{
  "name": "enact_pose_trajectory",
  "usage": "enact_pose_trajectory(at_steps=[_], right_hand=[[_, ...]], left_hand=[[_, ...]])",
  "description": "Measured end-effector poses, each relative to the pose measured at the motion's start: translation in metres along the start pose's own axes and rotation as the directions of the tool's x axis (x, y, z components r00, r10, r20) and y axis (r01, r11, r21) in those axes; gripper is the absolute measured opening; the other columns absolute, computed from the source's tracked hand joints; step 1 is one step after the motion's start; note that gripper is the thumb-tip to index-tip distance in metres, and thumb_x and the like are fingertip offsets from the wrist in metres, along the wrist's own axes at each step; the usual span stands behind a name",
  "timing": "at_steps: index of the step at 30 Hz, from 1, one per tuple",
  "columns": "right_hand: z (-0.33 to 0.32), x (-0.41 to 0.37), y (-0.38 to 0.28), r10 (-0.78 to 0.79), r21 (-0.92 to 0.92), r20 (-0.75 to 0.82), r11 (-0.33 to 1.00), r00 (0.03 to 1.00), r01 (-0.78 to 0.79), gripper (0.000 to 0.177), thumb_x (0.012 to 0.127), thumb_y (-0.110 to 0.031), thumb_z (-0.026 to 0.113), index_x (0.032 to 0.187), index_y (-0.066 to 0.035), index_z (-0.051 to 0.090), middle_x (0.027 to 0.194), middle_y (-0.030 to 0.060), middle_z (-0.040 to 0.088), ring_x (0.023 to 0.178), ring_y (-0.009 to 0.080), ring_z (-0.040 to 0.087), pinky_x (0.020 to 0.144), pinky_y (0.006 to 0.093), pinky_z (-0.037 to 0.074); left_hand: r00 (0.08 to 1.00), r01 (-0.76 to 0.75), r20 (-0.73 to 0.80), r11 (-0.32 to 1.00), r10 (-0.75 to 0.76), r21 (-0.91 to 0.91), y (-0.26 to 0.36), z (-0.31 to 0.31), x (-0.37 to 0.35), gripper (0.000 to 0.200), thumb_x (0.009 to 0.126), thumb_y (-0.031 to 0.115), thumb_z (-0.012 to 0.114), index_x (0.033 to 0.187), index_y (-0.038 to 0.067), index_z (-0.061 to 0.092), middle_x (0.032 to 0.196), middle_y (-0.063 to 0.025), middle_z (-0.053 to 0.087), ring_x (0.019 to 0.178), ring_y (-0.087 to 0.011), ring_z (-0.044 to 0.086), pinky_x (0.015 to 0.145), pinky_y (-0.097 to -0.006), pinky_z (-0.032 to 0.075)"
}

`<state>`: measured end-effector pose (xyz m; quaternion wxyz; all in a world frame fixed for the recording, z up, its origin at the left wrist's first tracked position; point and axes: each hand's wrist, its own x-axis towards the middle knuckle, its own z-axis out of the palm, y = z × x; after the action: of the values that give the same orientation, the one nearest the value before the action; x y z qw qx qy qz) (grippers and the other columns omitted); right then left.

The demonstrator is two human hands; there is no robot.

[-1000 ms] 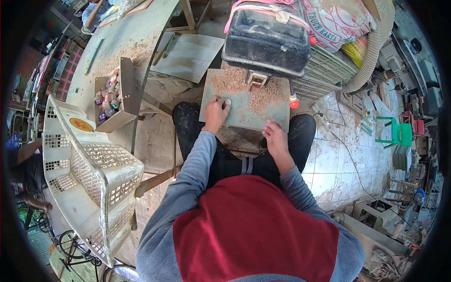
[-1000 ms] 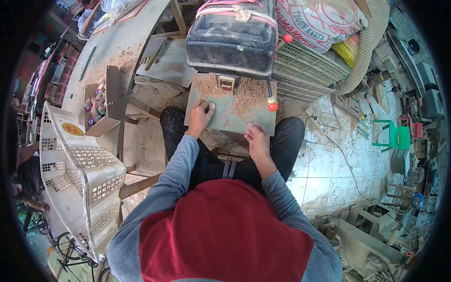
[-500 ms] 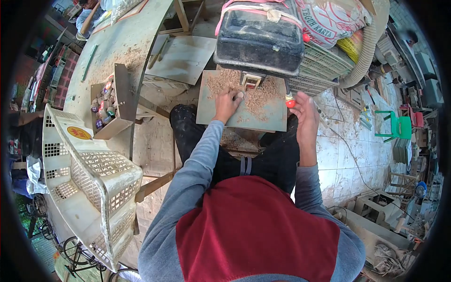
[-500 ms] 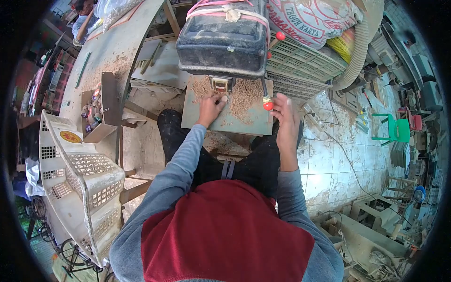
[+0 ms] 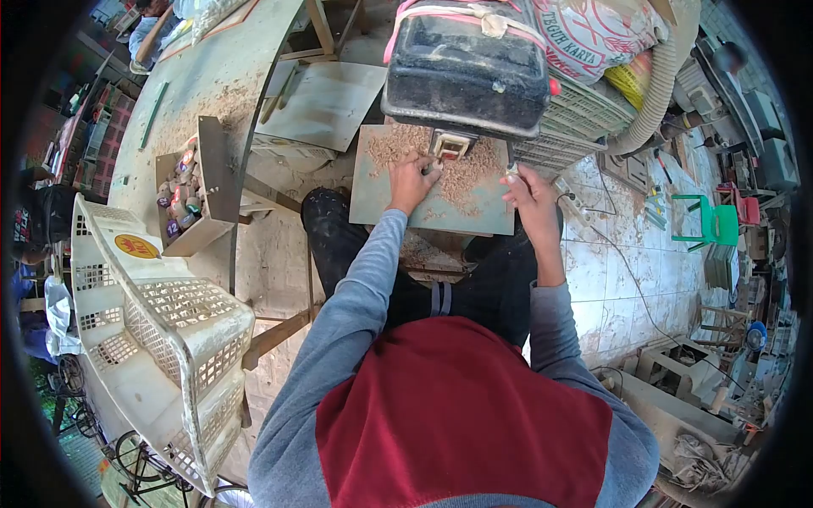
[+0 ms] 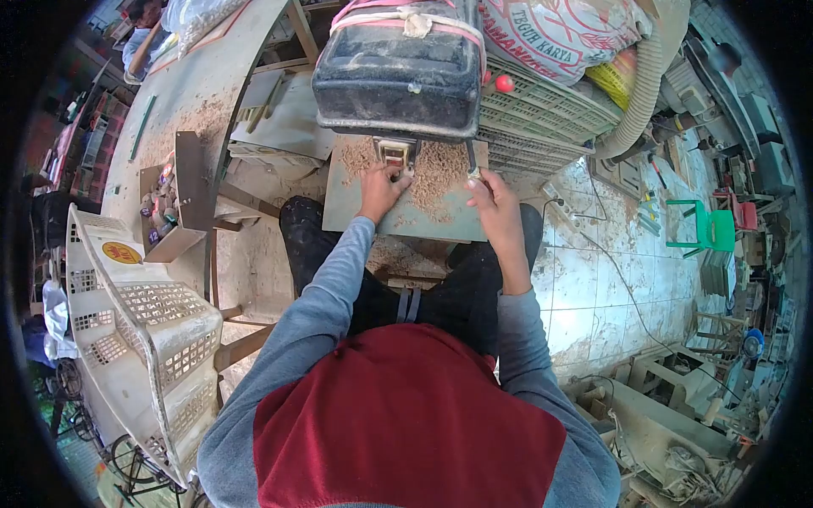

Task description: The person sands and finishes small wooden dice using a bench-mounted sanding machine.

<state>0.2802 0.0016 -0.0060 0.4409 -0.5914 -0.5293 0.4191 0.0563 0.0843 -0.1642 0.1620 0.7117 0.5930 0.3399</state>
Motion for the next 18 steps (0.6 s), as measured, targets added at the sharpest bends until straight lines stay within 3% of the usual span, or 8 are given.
enact_pose_trajectory(at_steps=[4,7,9,10,12,16,18], right_hand=[[0.004,0.026,0.031,-0.020,-0.089,-0.020,0.996,1.000,0.018,0.036,0.094,-0.021,0.060,0.122,0.001,0.058,0.091,0.0069,0.067,0.073,0.0096,0.060,0.070,0.0263,0.047],[0.006,0.046,0.041,-0.093,-0.183,-0.034,0.979,0.995,0.085,0.040,0.092,-0.023,0.063,0.123,0.002,0.057,0.090,0.0115,0.067,0.075,0.0168,0.063,0.073,0.0297,0.048],[0.007,0.059,0.047,-0.163,-0.318,-0.066,0.939,0.984,0.134,0.044,0.090,-0.026,0.063,0.122,0.004,0.056,0.091,0.0164,0.067,0.079,0.0270,0.066,0.076,0.0351,0.049],[0.005,0.065,0.050,-0.163,-0.318,-0.065,0.939,0.985,0.134,0.044,0.090,-0.026,0.063,0.122,0.004,0.056,0.091,0.0164,0.067,0.079,0.0270,0.066,0.076,0.0351,0.049],[0.005,0.074,0.047,-0.115,-0.425,-0.061,0.902,0.991,0.079,0.043,0.090,-0.029,0.061,0.123,-0.002,0.057,0.095,0.0186,0.068,0.087,0.0353,0.066,0.078,0.0405,0.050],[0.007,0.082,0.037,-0.189,-0.512,-0.055,0.849,0.980,0.135,0.036,0.091,-0.028,0.059,0.116,-0.001,0.061,0.087,0.0207,0.068,0.080,0.0320,0.067,0.072,0.0396,0.049],[0.006,0.086,0.038,-0.113,-0.531,-0.092,0.846,0.989,0.047,0.036,0.088,-0.029,0.060,0.123,-0.016,0.059,0.096,0.0192,0.068,0.092,0.0407,0.064,0.076,0.0455,0.050]], left_hand=[[1.000,-0.001,-0.002,1.000,0.001,0.005,-0.002,0.000,0.000,0.036,0.072,0.031,0.077,0.104,0.015,0.075,0.090,-0.0046,0.061,0.093,-0.0243,0.058,0.084,-0.0417,0.035],[1.000,-0.007,0.002,1.000,0.007,0.014,0.000,-0.001,0.000,0.036,0.072,0.031,0.077,0.104,0.015,0.075,0.092,-0.0052,0.061,0.094,-0.0248,0.058,0.085,-0.0419,0.035],[1.000,-0.012,0.001,1.000,0.012,0.016,-0.001,-0.001,0.000,0.036,0.073,0.031,0.077,0.105,0.015,0.075,0.093,-0.0056,0.062,0.094,-0.0251,0.058,0.086,-0.0420,0.035],[1.000,-0.002,0.009,1.000,0.002,0.010,0.000,-0.001,0.000,0.036,0.073,0.032,0.077,0.105,0.016,0.074,0.095,-0.0059,0.062,0.095,-0.0253,0.058,0.086,-0.0423,0.035],[1.000,0.009,0.015,1.000,-0.009,0.004,-0.001,0.000,0.000,0.036,0.074,0.032,0.076,0.106,0.016,0.074,0.097,-0.0062,0.062,0.096,-0.0254,0.058,0.087,-0.0425,0.034],[0.999,0.020,0.036,1.000,-0.021,0.015,0.001,-0.002,0.000,0.036,0.074,0.033,0.076,0.107,0.017,0.074,0.100,-0.0059,0.062,0.099,-0.0249,0.056,0.088,-0.0429,0.034],[0.998,0.029,0.046,0.999,-0.030,0.013,0.001,-0.003,-0.001,0.036,0.075,0.033,0.076,0.107,0.017,0.074,0.100,-0.0056,0.062,0.100,-0.0247,0.056,0.088,-0.0429,0.033]])
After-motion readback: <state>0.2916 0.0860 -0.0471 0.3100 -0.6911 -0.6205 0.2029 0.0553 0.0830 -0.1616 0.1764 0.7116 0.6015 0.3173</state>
